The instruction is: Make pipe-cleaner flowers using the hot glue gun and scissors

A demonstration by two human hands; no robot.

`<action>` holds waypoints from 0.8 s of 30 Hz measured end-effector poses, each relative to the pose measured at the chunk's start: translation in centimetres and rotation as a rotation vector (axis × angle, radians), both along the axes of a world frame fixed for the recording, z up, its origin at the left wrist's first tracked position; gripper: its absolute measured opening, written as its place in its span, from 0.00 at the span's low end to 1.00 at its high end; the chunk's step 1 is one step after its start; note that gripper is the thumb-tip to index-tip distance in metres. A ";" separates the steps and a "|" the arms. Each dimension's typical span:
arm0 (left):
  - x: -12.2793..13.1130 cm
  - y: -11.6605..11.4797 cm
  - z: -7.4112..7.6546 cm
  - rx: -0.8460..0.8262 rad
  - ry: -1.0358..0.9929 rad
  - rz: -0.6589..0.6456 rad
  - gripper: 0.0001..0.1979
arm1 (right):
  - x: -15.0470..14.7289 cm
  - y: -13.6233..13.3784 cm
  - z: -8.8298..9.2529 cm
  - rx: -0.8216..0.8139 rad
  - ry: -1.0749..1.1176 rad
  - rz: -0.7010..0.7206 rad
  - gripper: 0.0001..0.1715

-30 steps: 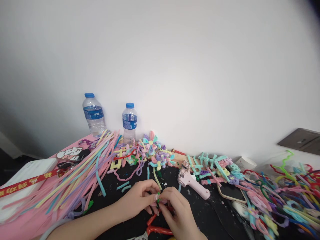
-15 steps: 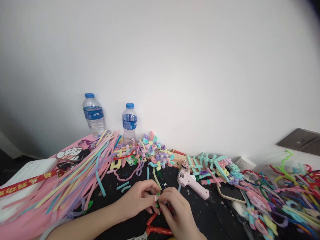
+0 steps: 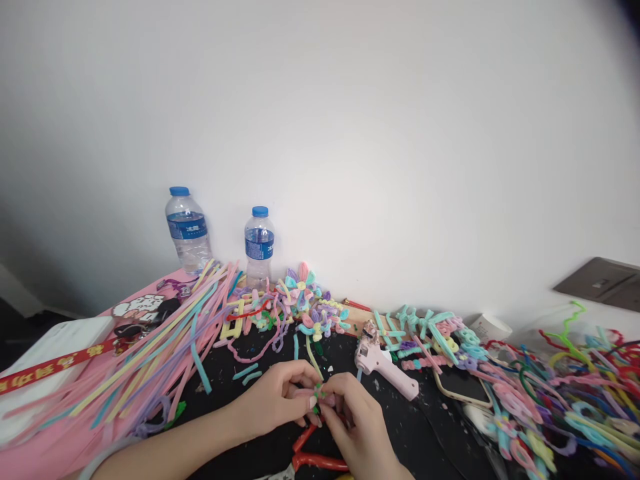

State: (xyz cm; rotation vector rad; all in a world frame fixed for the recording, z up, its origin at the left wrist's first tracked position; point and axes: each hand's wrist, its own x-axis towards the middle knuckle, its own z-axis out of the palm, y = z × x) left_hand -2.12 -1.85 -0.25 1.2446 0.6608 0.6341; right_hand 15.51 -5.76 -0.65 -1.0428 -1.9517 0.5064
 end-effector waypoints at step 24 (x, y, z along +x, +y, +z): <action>0.2 -0.2 0.3 -0.014 0.089 0.140 0.10 | 0.0 -0.3 0.5 0.125 -0.064 0.040 0.09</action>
